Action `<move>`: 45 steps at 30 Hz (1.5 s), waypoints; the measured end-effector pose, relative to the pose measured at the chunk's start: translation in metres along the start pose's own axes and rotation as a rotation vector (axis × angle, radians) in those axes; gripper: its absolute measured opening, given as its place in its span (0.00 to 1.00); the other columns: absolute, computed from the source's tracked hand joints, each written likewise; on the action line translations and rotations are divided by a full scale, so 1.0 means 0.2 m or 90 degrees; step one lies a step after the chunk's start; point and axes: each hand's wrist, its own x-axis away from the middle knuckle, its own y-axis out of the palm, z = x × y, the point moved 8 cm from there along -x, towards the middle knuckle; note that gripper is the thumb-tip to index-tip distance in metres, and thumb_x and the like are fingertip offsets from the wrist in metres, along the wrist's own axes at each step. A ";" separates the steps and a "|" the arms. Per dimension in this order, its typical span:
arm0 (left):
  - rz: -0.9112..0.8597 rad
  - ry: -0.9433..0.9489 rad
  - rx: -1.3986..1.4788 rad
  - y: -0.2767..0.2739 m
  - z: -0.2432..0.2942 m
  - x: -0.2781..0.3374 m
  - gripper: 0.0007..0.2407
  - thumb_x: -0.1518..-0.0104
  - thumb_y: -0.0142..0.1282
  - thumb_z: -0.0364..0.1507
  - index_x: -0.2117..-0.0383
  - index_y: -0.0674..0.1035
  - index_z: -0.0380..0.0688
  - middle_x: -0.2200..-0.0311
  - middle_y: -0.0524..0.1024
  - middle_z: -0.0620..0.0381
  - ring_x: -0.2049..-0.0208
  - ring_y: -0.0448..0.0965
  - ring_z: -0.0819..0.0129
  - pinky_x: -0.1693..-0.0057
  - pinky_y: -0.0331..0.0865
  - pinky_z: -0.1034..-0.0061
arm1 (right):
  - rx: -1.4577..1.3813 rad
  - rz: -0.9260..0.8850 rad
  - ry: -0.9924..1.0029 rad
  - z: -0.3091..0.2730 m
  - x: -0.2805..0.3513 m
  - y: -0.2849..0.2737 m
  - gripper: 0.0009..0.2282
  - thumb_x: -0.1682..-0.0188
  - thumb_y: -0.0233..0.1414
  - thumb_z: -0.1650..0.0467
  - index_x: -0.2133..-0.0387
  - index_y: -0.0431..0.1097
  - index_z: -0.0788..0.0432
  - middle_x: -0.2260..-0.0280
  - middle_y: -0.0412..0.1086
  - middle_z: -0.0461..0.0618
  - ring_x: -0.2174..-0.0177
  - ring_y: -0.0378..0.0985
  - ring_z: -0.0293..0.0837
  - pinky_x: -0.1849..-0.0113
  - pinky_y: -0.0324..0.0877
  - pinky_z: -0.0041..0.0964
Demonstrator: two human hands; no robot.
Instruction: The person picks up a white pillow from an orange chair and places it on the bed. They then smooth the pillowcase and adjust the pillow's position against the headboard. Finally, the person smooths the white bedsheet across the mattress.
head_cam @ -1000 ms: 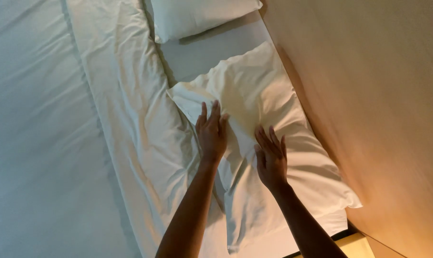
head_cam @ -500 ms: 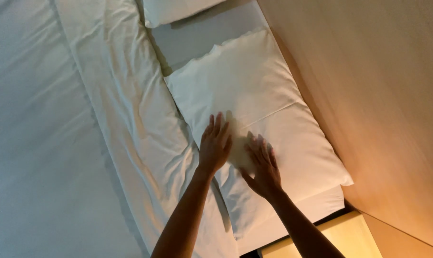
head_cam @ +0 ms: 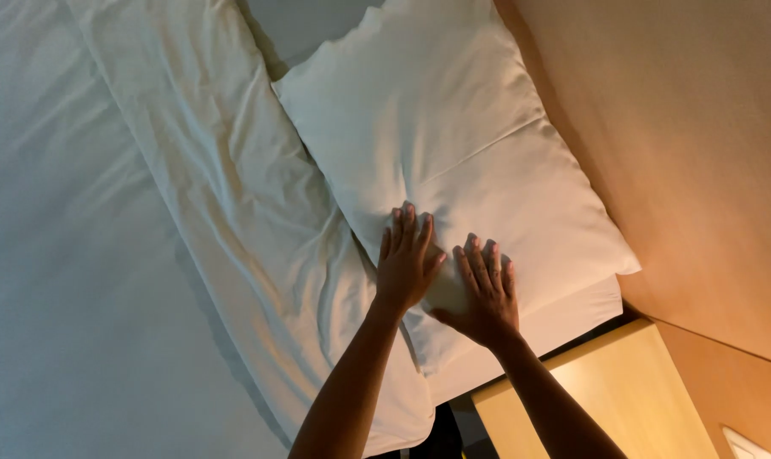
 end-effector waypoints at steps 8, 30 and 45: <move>0.008 0.024 -0.010 0.03 -0.02 0.02 0.33 0.39 0.56 0.42 0.29 0.59 0.44 0.26 0.47 0.37 0.26 0.45 0.39 0.28 0.48 0.45 | 0.081 0.005 0.010 0.00 0.05 0.13 0.37 0.61 0.61 0.57 0.34 0.58 0.44 0.29 0.45 0.45 0.30 0.39 0.58 0.36 0.40 0.67; -0.115 0.176 0.044 0.07 0.67 0.16 0.38 0.48 0.63 0.45 0.32 0.60 0.41 0.27 0.46 0.38 0.27 0.43 0.36 0.28 0.44 0.43 | -0.153 0.195 0.108 0.51 0.20 -0.22 0.32 0.52 0.56 0.66 0.32 0.57 0.52 0.27 0.45 0.54 0.29 0.45 0.58 0.35 0.47 0.62; 0.048 0.190 -0.054 0.28 0.60 0.22 0.24 0.42 0.60 0.36 0.39 0.73 0.46 0.30 0.60 0.52 0.28 0.51 0.37 0.29 0.49 0.41 | 0.011 0.161 -0.011 0.55 0.34 -0.10 0.27 0.55 0.60 0.68 0.39 0.67 0.48 0.32 0.57 0.42 0.31 0.51 0.50 0.35 0.50 0.57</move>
